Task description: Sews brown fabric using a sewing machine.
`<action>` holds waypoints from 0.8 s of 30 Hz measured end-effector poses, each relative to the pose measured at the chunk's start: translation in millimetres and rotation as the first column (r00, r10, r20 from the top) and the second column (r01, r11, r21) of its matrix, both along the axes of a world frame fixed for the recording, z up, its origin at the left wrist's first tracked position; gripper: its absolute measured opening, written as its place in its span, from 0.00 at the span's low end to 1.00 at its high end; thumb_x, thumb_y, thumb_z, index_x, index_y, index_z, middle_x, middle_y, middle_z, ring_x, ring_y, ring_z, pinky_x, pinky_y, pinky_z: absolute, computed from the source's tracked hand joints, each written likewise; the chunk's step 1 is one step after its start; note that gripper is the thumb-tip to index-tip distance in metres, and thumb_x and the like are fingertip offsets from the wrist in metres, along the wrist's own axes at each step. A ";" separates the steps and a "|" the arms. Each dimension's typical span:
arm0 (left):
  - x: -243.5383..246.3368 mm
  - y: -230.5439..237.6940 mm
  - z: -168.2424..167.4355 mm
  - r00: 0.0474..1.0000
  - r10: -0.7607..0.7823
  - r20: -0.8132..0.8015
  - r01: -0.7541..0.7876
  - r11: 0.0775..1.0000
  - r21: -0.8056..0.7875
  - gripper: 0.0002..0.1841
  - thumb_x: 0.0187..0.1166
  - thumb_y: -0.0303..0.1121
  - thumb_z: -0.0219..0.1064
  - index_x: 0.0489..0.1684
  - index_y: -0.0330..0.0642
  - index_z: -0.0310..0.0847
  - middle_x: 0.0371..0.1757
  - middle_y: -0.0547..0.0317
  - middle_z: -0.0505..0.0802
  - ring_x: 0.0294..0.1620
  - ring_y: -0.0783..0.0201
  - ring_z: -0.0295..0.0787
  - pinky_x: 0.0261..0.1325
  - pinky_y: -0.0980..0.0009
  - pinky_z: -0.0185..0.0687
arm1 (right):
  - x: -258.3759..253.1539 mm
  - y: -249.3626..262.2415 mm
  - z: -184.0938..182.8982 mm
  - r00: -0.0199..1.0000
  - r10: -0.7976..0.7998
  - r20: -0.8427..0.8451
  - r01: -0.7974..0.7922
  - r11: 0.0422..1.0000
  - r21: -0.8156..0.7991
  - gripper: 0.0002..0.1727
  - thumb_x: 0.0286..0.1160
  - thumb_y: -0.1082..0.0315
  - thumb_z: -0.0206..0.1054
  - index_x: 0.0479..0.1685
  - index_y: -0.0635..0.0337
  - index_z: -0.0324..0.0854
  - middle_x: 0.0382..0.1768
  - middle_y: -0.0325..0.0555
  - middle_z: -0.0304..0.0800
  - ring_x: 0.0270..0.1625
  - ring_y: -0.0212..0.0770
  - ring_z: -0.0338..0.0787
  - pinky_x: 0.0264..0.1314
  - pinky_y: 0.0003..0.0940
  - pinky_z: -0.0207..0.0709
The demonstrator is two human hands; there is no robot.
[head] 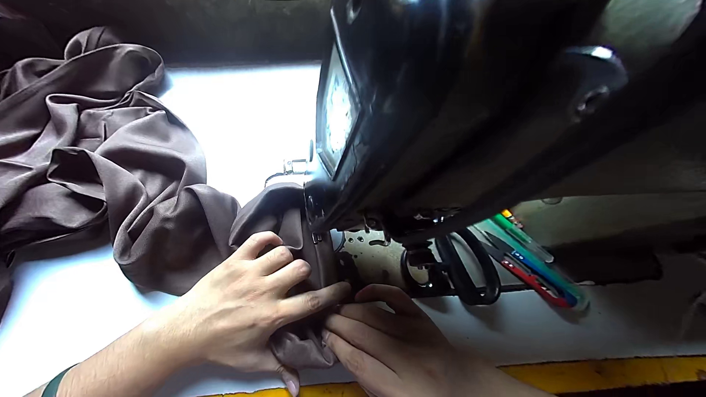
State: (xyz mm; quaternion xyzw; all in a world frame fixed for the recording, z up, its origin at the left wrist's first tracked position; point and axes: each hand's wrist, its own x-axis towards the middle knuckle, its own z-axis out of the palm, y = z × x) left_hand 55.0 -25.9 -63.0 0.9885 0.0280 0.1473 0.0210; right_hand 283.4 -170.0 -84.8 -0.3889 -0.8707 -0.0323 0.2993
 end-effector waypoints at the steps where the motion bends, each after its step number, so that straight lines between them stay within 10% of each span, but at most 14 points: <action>1: 0.4 1.6 -1.5 1.000 -0.005 -0.009 0.005 1.000 0.001 0.52 0.57 0.87 0.52 0.85 0.71 0.72 0.51 0.60 0.87 0.56 0.57 0.81 0.72 0.49 0.64 | -0.5 -0.3 0.7 1.000 -0.001 0.005 0.001 1.000 -0.005 0.11 0.85 0.71 0.57 0.51 0.55 0.86 0.53 0.42 0.93 0.55 0.39 0.89 0.74 0.42 0.70; 24: 0.3 19.5 -4.3 0.998 -0.025 -0.054 0.024 0.999 -0.022 0.48 0.62 0.87 0.48 0.86 0.78 0.69 0.53 0.61 0.86 0.57 0.60 0.78 0.73 0.53 0.61 | -6.5 4.8 -4.2 0.996 -0.080 -0.041 0.081 0.997 0.019 0.10 0.83 0.70 0.58 0.49 0.55 0.86 0.53 0.41 0.95 0.58 0.39 0.91 0.75 0.44 0.72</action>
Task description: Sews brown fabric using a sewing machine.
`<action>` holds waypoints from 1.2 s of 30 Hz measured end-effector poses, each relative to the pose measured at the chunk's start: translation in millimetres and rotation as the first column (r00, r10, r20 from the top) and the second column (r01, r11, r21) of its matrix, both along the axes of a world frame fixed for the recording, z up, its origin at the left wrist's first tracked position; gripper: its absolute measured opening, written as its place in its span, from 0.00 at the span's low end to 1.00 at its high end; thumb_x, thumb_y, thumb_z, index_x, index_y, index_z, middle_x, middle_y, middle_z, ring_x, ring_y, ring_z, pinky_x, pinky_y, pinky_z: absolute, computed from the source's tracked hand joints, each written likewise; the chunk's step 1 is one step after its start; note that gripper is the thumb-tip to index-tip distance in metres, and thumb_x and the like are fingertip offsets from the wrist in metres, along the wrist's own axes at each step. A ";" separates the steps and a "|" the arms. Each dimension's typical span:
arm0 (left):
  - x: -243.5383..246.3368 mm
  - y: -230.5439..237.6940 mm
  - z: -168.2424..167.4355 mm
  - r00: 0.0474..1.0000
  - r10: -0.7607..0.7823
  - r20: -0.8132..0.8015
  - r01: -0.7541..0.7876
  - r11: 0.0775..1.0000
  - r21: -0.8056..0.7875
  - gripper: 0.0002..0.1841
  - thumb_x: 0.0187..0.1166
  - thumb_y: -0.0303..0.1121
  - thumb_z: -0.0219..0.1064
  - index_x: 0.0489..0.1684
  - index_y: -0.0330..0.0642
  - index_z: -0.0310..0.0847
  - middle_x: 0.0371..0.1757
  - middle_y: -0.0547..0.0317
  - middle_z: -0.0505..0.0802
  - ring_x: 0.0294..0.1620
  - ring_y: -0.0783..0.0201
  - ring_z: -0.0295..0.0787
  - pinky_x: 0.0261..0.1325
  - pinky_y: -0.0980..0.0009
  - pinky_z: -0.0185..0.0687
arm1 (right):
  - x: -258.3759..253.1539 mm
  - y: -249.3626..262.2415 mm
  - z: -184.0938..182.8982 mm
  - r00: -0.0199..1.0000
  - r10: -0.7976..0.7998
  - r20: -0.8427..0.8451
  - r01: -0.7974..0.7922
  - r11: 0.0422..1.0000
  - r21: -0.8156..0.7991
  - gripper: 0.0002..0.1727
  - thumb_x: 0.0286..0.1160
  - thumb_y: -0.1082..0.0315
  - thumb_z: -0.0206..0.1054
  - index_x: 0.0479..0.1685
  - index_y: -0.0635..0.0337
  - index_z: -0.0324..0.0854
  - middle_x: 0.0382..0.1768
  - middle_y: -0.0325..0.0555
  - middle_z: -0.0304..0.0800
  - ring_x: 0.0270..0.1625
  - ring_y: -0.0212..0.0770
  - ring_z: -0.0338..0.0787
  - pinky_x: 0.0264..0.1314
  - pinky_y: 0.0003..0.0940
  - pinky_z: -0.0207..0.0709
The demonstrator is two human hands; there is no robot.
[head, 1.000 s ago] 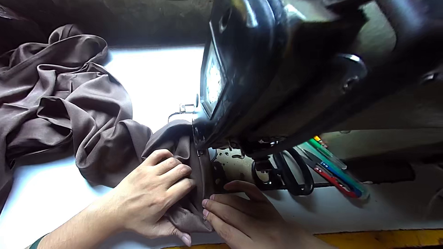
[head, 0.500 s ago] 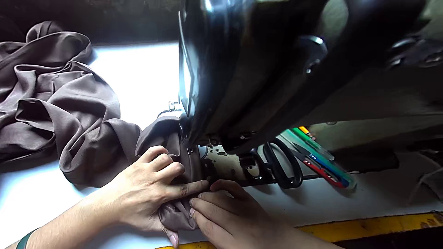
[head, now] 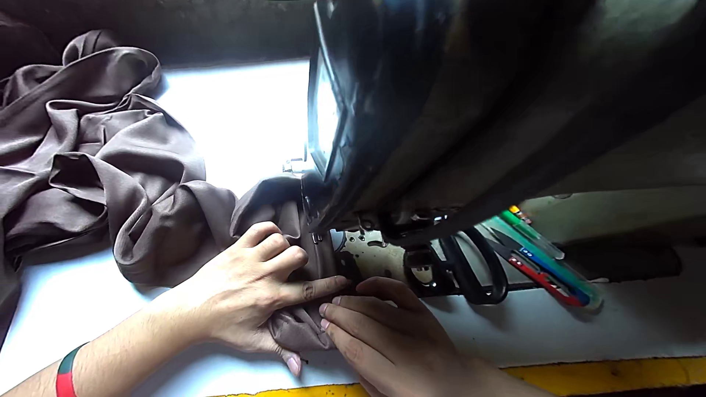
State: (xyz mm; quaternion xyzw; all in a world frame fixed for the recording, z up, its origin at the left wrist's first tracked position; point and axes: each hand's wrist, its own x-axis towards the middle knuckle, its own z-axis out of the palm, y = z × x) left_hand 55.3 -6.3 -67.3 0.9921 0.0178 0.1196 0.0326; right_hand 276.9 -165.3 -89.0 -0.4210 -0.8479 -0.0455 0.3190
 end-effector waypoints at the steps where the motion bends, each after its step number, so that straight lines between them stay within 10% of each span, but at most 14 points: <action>1: 0.9 1.0 0.0 1.000 0.000 -0.001 0.000 1.000 0.000 0.48 0.62 0.87 0.47 0.86 0.77 0.69 0.53 0.61 0.85 0.56 0.60 0.78 0.73 0.53 0.61 | 0.4 0.2 -0.5 1.000 -0.004 -0.003 0.004 1.000 -0.002 0.10 0.83 0.70 0.58 0.49 0.55 0.87 0.53 0.41 0.95 0.59 0.39 0.90 0.75 0.43 0.72; 19: 11.6 17.4 3.7 1.000 0.009 0.021 -0.009 1.000 -0.006 0.48 0.63 0.84 0.53 0.84 0.71 0.75 0.51 0.61 0.86 0.57 0.60 0.79 0.72 0.53 0.63 | 5.1 15.4 4.5 0.996 -0.089 0.016 0.089 0.995 -0.036 0.12 0.84 0.66 0.58 0.43 0.53 0.89 0.53 0.38 0.94 0.60 0.37 0.88 0.74 0.41 0.70; 27: -1.5 20.9 3.0 0.993 -0.008 0.117 0.008 1.000 0.002 0.43 0.73 0.79 0.47 0.80 0.64 0.80 0.56 0.58 0.90 0.64 0.56 0.83 0.85 0.39 0.52 | 4.9 23.0 11.4 0.994 -0.070 0.078 0.077 0.994 -0.079 0.09 0.83 0.68 0.58 0.43 0.51 0.86 0.53 0.38 0.93 0.62 0.37 0.88 0.73 0.44 0.71; 36: -16.1 0.3 12.8 0.958 0.019 0.288 -0.034 0.998 0.049 0.13 0.81 0.38 0.60 0.54 0.47 0.86 0.48 0.59 0.93 0.58 0.61 0.89 0.83 0.46 0.62 | 6.6 28.3 10.9 0.995 -0.076 0.062 0.081 0.993 -0.087 0.11 0.83 0.68 0.59 0.46 0.52 0.89 0.57 0.38 0.94 0.67 0.37 0.87 0.78 0.44 0.70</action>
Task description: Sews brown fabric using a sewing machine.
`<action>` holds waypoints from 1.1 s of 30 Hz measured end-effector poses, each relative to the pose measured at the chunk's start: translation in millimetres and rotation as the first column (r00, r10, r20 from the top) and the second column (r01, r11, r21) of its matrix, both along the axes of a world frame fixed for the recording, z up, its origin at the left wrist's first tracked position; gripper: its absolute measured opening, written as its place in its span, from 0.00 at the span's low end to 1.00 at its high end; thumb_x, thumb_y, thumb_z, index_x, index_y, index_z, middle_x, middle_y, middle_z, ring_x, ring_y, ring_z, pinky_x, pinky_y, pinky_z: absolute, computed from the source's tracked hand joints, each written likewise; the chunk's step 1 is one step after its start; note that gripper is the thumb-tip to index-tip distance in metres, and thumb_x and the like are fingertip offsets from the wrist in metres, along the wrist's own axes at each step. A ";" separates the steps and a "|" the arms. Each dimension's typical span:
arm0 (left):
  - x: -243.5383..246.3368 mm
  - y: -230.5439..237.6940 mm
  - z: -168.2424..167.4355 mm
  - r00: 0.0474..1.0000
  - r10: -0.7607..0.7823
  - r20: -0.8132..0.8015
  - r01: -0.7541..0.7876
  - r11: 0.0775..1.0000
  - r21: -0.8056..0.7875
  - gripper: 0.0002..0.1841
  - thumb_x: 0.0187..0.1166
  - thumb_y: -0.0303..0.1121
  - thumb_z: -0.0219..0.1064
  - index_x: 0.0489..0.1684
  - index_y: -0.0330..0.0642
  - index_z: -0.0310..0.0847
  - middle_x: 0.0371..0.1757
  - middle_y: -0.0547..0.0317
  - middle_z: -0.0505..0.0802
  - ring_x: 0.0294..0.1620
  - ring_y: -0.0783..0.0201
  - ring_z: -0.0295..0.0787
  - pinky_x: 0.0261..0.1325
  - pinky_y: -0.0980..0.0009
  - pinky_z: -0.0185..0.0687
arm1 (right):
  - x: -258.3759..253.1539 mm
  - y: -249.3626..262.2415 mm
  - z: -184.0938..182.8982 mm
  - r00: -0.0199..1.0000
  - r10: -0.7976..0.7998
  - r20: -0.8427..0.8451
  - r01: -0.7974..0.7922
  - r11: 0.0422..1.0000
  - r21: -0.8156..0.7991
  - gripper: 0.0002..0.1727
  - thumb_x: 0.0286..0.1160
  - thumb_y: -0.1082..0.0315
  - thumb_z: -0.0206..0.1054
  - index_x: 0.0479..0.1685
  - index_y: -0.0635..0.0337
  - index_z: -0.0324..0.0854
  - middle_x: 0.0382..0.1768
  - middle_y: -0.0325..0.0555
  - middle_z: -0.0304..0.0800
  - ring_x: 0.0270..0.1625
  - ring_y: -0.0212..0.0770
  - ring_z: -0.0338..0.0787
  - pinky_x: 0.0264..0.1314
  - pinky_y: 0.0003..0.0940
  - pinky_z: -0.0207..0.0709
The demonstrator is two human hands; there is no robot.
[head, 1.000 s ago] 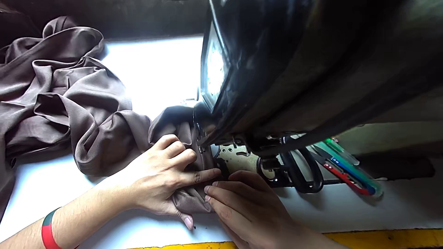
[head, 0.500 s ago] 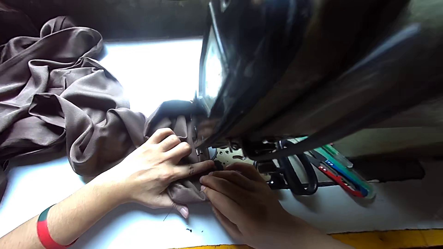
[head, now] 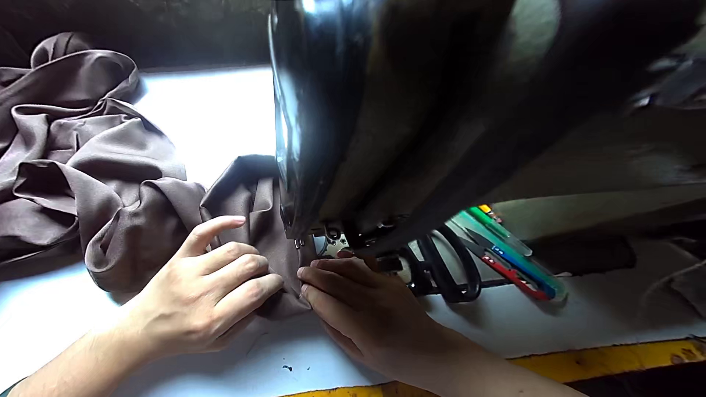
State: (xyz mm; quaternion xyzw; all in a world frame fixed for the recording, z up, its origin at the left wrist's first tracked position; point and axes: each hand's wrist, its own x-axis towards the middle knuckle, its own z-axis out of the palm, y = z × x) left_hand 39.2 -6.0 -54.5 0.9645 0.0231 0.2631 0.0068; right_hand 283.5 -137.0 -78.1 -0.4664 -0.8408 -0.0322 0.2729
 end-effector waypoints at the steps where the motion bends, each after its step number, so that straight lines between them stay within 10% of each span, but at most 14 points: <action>1: -1.7 -2.2 2.4 1.000 0.016 0.009 -0.016 1.000 0.014 0.11 0.82 0.35 0.59 0.50 0.47 0.88 0.43 0.60 0.93 0.52 0.61 0.89 0.80 0.47 0.65 | 0.1 0.7 0.3 1.000 -0.001 0.002 0.001 1.000 -0.001 0.11 0.83 0.68 0.59 0.46 0.52 0.89 0.57 0.38 0.94 0.67 0.37 0.87 0.78 0.44 0.70; 6: -1.5 -18.2 15.7 0.994 0.102 -0.041 -0.099 0.992 0.073 0.12 0.83 0.33 0.59 0.42 0.46 0.91 0.23 0.61 0.81 0.30 0.60 0.77 0.66 0.48 0.66 | -0.1 3.4 0.0 1.000 -0.030 0.003 0.030 1.000 -0.006 0.11 0.82 0.67 0.60 0.46 0.50 0.90 0.56 0.36 0.94 0.69 0.37 0.87 0.79 0.44 0.70; 17: 13.1 -85.6 70.1 0.946 0.173 -0.272 -0.155 0.984 0.086 0.15 0.88 0.32 0.59 0.27 0.40 0.81 0.20 0.56 0.80 0.25 0.54 0.75 0.57 0.53 0.69 | -0.2 -0.4 1.7 0.998 -0.030 -0.047 0.031 0.999 0.010 0.15 0.85 0.63 0.59 0.59 0.51 0.90 0.65 0.37 0.92 0.75 0.39 0.84 0.84 0.45 0.67; 23: 21.2 -97.1 78.2 0.971 0.165 -0.174 -0.153 0.985 0.076 0.12 0.85 0.22 0.57 0.29 0.40 0.83 0.22 0.57 0.81 0.26 0.56 0.74 0.61 0.57 0.67 | -5.2 -22.4 13.5 0.941 0.274 -0.200 -0.246 0.957 0.154 0.13 0.89 0.67 0.57 0.63 0.55 0.83 0.62 0.46 0.92 0.73 0.45 0.85 0.82 0.47 0.70; 29: 19.8 -55.7 30.0 0.998 -0.063 0.008 0.063 0.979 -0.192 0.29 0.86 0.63 0.52 0.34 0.46 0.80 0.38 0.57 0.91 0.51 0.61 0.91 0.82 0.52 0.71 | -3.4 -27.7 5.8 0.949 0.263 -0.172 -0.223 0.950 0.221 0.09 0.85 0.73 0.59 0.50 0.57 0.85 0.54 0.45 0.93 0.63 0.42 0.89 0.80 0.46 0.72; 33: 9.1 -19.2 -4.2 0.994 -0.076 -0.077 0.057 0.973 -0.224 0.41 0.81 0.74 0.44 0.45 0.42 0.86 0.51 0.55 0.93 0.62 0.59 0.89 0.76 0.56 0.78 | 0.2 -33.8 -4.1 0.970 0.203 -0.137 -0.181 0.971 0.156 0.11 0.85 0.72 0.59 0.53 0.55 0.88 0.52 0.42 0.96 0.57 0.38 0.92 0.77 0.43 0.72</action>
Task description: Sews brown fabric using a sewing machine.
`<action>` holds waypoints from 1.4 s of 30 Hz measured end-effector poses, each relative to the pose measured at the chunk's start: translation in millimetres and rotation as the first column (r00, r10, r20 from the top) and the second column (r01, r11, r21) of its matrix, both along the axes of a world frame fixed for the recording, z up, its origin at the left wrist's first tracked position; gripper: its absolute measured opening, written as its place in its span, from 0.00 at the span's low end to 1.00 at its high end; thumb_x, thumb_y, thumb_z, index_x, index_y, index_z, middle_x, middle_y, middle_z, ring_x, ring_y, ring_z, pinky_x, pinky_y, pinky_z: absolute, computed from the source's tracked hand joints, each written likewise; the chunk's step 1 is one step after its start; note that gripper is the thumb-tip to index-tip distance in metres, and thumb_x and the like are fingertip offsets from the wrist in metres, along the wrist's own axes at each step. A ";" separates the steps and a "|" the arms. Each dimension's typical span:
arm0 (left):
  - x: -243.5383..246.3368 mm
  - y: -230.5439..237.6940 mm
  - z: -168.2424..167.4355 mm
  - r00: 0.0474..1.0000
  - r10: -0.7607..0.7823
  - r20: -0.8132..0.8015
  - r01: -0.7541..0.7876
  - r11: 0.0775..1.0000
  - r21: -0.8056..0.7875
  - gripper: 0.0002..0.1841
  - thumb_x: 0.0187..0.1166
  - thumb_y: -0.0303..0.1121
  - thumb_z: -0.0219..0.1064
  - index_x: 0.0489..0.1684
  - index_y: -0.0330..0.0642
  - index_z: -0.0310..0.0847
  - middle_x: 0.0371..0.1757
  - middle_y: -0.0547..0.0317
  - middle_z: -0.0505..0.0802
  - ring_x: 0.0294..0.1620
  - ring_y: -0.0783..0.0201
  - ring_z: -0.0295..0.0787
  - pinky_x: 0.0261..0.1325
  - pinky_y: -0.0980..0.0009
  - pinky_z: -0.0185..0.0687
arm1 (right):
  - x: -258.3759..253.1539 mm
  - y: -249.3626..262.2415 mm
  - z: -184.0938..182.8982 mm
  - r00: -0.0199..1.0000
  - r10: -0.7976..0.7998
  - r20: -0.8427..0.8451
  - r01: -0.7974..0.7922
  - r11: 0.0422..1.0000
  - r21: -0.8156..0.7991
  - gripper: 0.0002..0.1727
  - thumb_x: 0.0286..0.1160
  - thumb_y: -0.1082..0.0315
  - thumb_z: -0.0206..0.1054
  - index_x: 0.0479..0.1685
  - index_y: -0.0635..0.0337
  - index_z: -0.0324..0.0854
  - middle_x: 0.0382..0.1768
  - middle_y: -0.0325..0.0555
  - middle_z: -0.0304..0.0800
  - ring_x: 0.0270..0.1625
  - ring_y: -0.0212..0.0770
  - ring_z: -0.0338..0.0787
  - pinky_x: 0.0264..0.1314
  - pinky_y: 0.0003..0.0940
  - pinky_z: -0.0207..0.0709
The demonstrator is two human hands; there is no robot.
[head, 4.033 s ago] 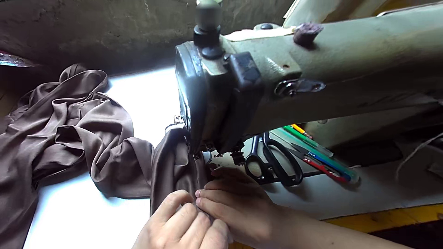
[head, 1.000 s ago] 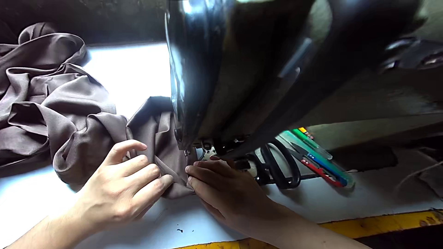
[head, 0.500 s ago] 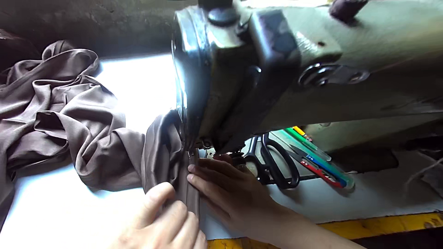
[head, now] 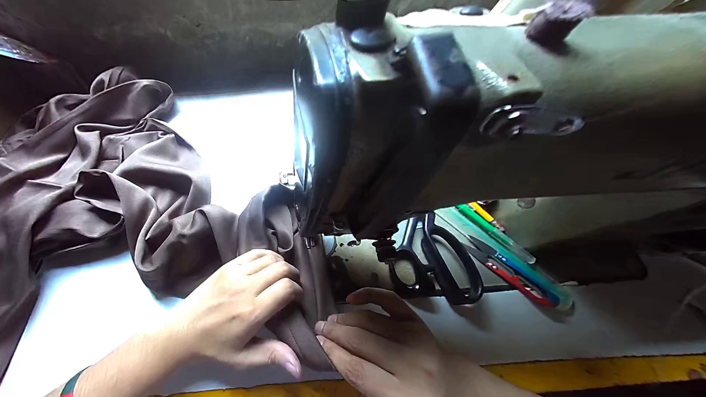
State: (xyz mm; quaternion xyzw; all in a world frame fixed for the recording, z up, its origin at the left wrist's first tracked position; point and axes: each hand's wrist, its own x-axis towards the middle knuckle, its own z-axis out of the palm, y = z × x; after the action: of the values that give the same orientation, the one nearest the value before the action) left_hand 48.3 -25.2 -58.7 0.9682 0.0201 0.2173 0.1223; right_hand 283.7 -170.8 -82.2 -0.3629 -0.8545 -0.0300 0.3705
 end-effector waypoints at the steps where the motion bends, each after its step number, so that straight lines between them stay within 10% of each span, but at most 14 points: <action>1: -1.6 3.1 -3.6 1.000 0.007 -0.010 -0.007 1.000 0.030 0.41 0.80 0.74 0.45 0.46 0.43 0.87 0.50 0.56 0.93 0.61 0.58 0.88 0.73 0.58 0.78 | 0.9 -0.3 -1.9 1.000 -0.003 0.005 0.003 1.000 -0.018 0.11 0.85 0.71 0.59 0.54 0.54 0.88 0.51 0.41 0.96 0.55 0.37 0.92 0.76 0.43 0.72; 8: 2.0 5.6 -8.8 0.998 0.019 -0.054 -0.012 0.992 0.127 0.43 0.76 0.76 0.48 0.69 0.49 0.87 0.49 0.57 0.90 0.56 0.58 0.84 0.68 0.58 0.74 | 3.6 -8.3 5.1 0.986 -0.091 0.142 0.076 0.991 0.108 0.11 0.85 0.70 0.60 0.54 0.54 0.88 0.57 0.41 0.96 0.68 0.38 0.88 0.84 0.42 0.62; 12: 3.4 6.4 -9.4 0.999 0.011 -0.031 -0.007 0.993 0.115 0.42 0.76 0.76 0.49 0.63 0.48 0.90 0.47 0.57 0.90 0.53 0.57 0.83 0.65 0.59 0.74 | 4.3 -7.6 4.3 0.989 -0.066 0.130 0.066 0.998 0.003 0.11 0.85 0.69 0.60 0.54 0.54 0.88 0.54 0.41 0.97 0.60 0.36 0.91 0.80 0.40 0.64; 16: 4.2 -0.6 -6.0 1.000 -0.002 -0.009 0.002 0.998 0.065 0.41 0.78 0.75 0.46 0.51 0.47 0.90 0.54 0.55 0.93 0.67 0.54 0.86 0.84 0.50 0.66 | 6.2 -3.8 3.1 0.995 -0.030 0.099 0.045 0.988 -0.151 0.11 0.83 0.69 0.61 0.55 0.53 0.87 0.52 0.41 0.96 0.54 0.36 0.90 0.73 0.37 0.66; 22: 10.9 -3.6 -12.0 0.999 -0.035 -0.039 0.037 0.998 0.043 0.40 0.75 0.77 0.47 0.75 0.62 0.84 0.52 0.61 0.91 0.60 0.57 0.82 0.82 0.47 0.56 | 8.7 -5.4 6.5 0.990 -0.009 0.140 0.038 0.978 -0.207 0.10 0.82 0.67 0.62 0.51 0.53 0.88 0.50 0.42 0.95 0.52 0.38 0.87 0.71 0.36 0.64; 30: 11.8 -4.4 -12.7 1.000 -0.019 -0.024 0.019 0.999 0.027 0.40 0.72 0.76 0.53 0.69 0.56 0.87 0.60 0.60 0.92 0.67 0.56 0.82 0.85 0.48 0.55 | 11.6 -8.2 8.8 0.986 0.004 0.167 0.036 0.971 -0.237 0.09 0.82 0.67 0.63 0.52 0.55 0.87 0.54 0.43 0.93 0.57 0.39 0.86 0.74 0.37 0.64; 42: 1.8 1.0 -9.6 0.999 -0.008 0.036 0.007 1.000 0.024 0.37 0.77 0.73 0.50 0.40 0.47 0.88 0.43 0.58 0.90 0.56 0.57 0.86 0.81 0.45 0.62 | 2.4 -7.2 9.8 0.994 -0.021 0.112 0.037 0.988 -0.148 0.09 0.83 0.68 0.61 0.51 0.53 0.86 0.56 0.39 0.94 0.59 0.35 0.87 0.72 0.34 0.67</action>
State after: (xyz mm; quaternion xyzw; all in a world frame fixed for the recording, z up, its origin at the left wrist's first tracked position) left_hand 50.1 -24.2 -68.3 0.9655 0.0115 0.2347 0.1121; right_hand 286.1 -178.0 -72.4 -0.3998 -0.8681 0.0090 0.2941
